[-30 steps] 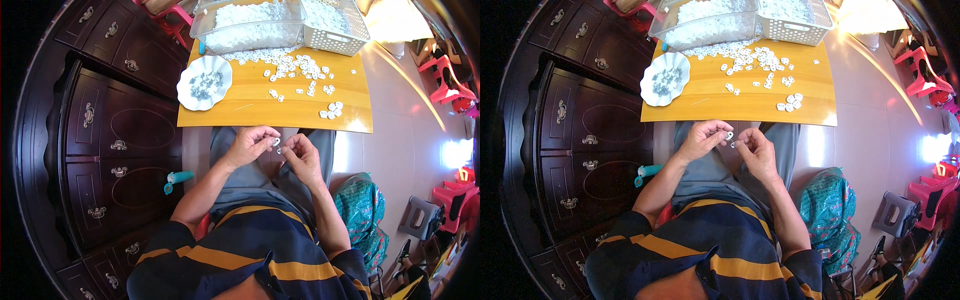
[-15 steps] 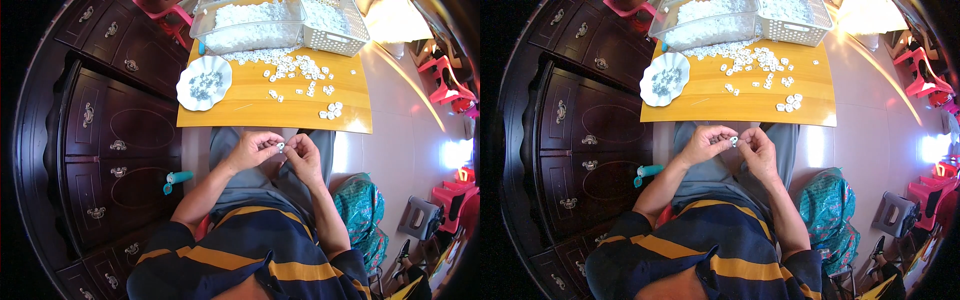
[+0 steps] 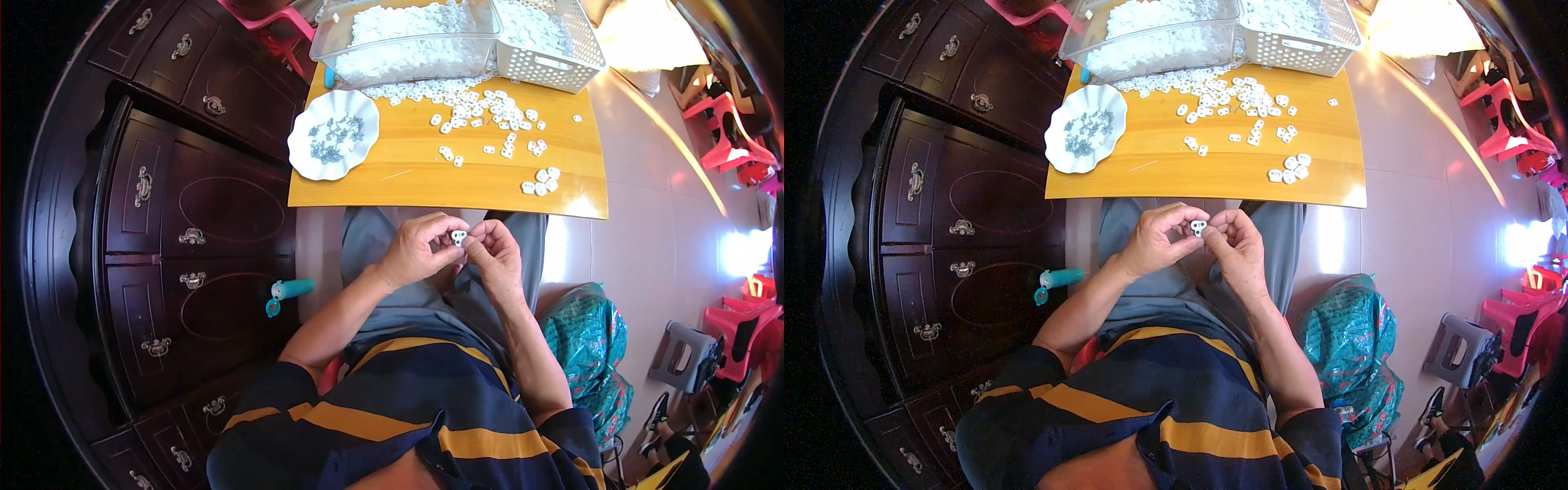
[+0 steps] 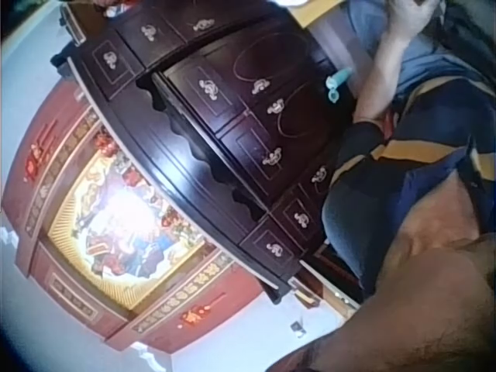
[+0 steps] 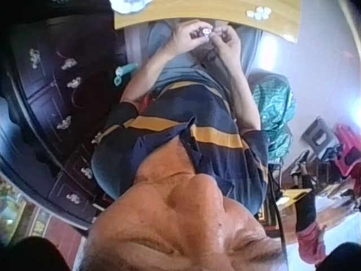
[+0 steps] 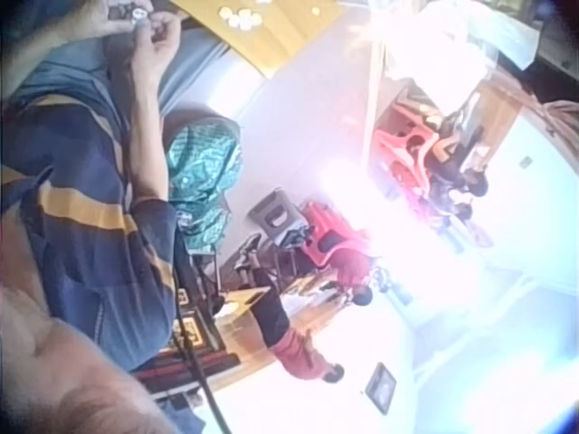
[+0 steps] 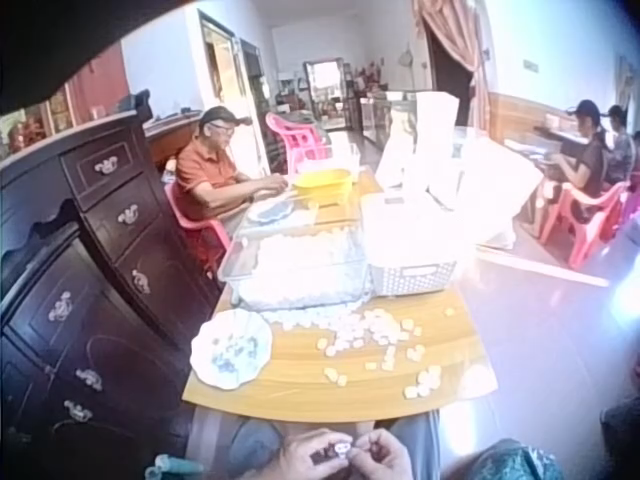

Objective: Assembling small white plastic components by hand at a workbench.

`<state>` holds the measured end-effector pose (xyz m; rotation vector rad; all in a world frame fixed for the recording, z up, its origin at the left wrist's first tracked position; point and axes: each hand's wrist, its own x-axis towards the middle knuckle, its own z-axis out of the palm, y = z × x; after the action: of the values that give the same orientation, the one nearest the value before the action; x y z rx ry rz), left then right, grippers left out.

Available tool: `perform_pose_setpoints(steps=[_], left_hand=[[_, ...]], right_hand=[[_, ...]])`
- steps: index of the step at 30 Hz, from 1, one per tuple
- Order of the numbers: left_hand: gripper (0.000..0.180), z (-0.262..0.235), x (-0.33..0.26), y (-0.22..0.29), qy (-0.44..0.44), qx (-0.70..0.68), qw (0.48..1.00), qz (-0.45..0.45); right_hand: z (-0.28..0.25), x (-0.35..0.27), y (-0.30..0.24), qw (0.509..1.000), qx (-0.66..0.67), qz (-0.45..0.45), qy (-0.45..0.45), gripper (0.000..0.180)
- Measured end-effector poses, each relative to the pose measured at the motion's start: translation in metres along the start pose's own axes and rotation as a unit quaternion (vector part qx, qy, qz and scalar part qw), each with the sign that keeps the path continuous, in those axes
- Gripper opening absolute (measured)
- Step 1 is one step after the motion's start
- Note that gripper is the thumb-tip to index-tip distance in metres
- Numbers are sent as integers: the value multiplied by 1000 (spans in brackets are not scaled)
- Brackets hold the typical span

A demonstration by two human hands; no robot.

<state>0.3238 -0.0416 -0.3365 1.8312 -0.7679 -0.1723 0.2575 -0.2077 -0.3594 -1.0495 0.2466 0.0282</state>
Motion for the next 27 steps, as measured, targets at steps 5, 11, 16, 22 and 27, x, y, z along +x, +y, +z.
perform_pose_setpoints(steps=[5,11,16,22,27], left_hand=[[31,-4,2,5,-14,7,1000,1],[30,-6,3,10,-39,18,999,-14],[32,-6,3,14,-41,20,999,-23],[37,-5,4,17,-6,89,995,34],[32,-6,4,15,-8,122,991,53]], right_hand=[[0,0,-4,1000,-3,11,-7,8],[-4,0,-5,997,-23,58,-43,15],[-3,0,-3,996,-37,53,-58,16],[-4,0,-4,997,-44,38,-48,16],[-3,-1,-8,998,-12,55,-42,15]])
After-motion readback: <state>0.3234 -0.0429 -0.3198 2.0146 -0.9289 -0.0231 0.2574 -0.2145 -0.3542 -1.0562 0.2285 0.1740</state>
